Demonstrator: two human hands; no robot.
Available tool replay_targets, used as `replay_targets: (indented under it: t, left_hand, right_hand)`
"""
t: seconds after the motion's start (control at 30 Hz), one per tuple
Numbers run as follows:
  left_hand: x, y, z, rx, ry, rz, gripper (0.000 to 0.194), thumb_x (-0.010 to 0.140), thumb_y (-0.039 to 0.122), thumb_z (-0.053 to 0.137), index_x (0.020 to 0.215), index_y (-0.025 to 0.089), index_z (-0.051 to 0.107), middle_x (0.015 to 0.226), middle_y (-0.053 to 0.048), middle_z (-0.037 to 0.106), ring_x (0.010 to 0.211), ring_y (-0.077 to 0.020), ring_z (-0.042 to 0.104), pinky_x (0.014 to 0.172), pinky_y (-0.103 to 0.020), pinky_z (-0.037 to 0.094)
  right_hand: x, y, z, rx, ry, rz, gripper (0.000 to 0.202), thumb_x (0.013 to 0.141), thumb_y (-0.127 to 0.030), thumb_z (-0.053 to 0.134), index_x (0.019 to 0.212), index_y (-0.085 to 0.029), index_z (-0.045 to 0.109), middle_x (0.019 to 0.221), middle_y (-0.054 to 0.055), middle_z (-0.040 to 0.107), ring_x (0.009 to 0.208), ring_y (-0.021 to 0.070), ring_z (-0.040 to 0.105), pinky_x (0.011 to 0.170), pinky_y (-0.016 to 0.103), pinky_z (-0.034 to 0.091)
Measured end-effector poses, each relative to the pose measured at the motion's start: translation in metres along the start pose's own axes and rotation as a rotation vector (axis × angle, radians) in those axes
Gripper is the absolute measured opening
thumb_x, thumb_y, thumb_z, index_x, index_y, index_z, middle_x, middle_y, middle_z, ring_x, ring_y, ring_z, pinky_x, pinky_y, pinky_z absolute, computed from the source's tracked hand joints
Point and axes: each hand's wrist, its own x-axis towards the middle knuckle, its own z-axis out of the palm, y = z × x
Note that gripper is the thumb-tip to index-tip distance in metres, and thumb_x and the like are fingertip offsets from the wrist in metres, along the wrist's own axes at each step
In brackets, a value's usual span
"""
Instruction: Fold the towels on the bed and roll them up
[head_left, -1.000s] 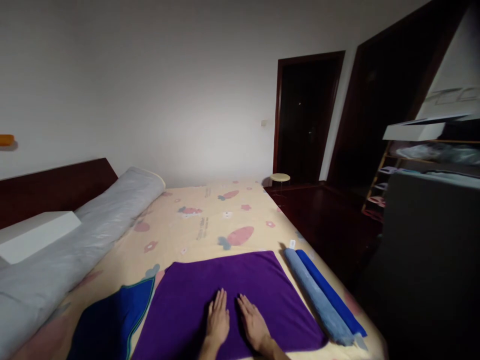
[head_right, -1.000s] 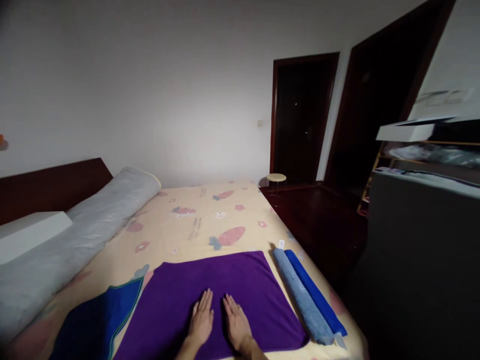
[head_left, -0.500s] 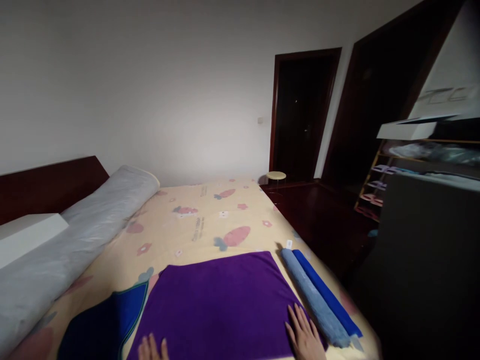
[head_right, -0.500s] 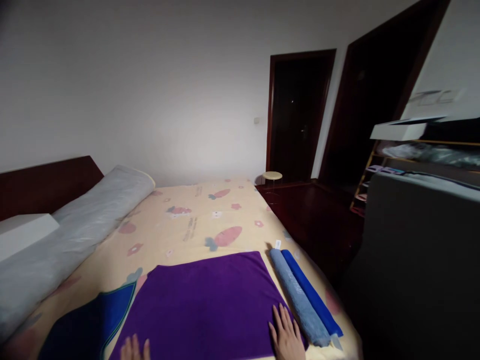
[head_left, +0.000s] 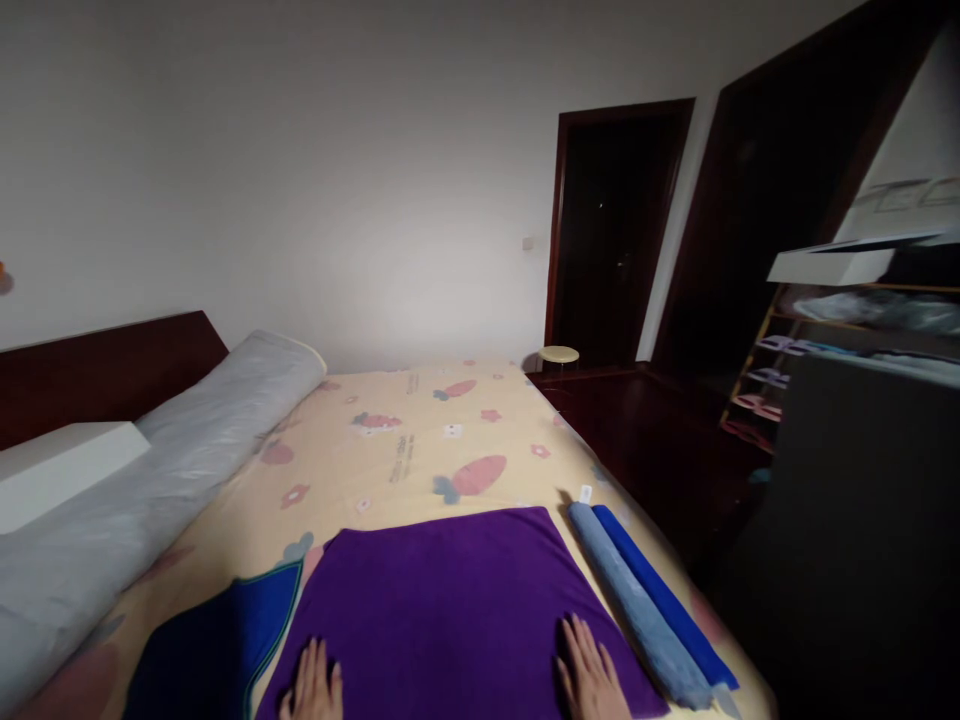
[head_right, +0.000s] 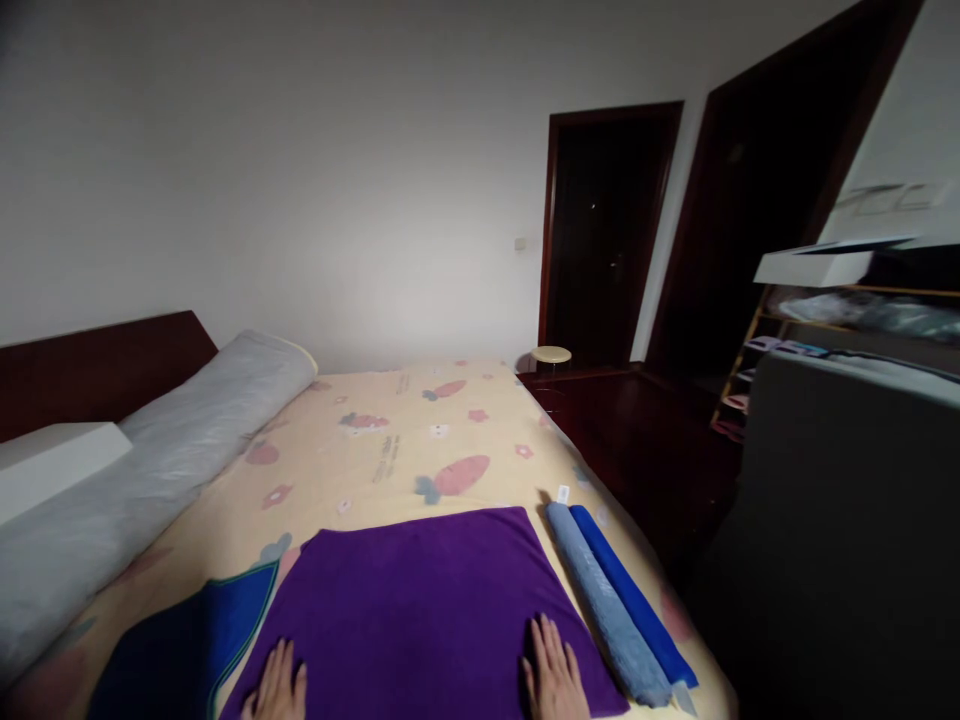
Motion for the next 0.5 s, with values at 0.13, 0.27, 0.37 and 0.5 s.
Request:
replay_targets:
  t: [0.13,0.27,0.37,0.5]
  left_hand:
    - [-0.005,0.085,-0.002,-0.028,-0.058,0.199,0.059,0.091,0.030,0.022,0.148,0.022,0.032,0.155,-0.007,0.034,0.144,-0.0233,0.030,0.113,-0.046,0.033]
    - [-0.018,0.168,0.009,-0.112,-0.278,0.363,0.062,0.088,0.022,0.023,0.149,0.027,0.014,0.158,0.001,0.020,0.147,-0.0208,0.018,0.119,-0.047,0.026]
    - [-0.027,0.204,0.024,-0.164,-0.430,0.461,0.065,0.085,0.020,0.027,0.148,0.029,0.014,0.158,0.003,0.015,0.147,-0.0214,0.016,0.120,-0.049,0.023]
    - [-0.019,0.192,0.036,-0.134,-0.510,0.468,0.062,0.087,0.028,0.028,0.148,0.034,0.018,0.157,0.006,0.018,0.146,-0.0201,0.017,0.121,-0.048,0.022]
  right_hand:
    - [0.017,-0.065,0.023,0.154,-0.171,-0.141,0.055,0.095,-0.046,0.038,0.148,-0.036,0.032,0.152,0.002,0.036,0.138,0.0294,0.036,0.110,0.053,0.036]
    - [0.035,-0.119,0.046,0.291,-0.325,-0.311,0.061,0.093,-0.036,0.042,0.150,-0.042,0.020,0.154,-0.003,0.028,0.140,0.0285,0.034,0.113,0.050,0.034]
    - [0.046,-0.134,0.055,0.342,-0.421,-0.390,0.068,0.088,-0.030,0.048,0.150,-0.038,0.022,0.154,0.000,0.028,0.139,0.0301,0.034,0.113,0.050,0.033]
    - [0.061,-0.109,0.048,0.333,-0.439,-0.444,0.064,0.088,-0.038,0.054,0.148,-0.038,0.030,0.152,0.001,0.032,0.137,0.0306,0.038,0.113,0.049,0.033]
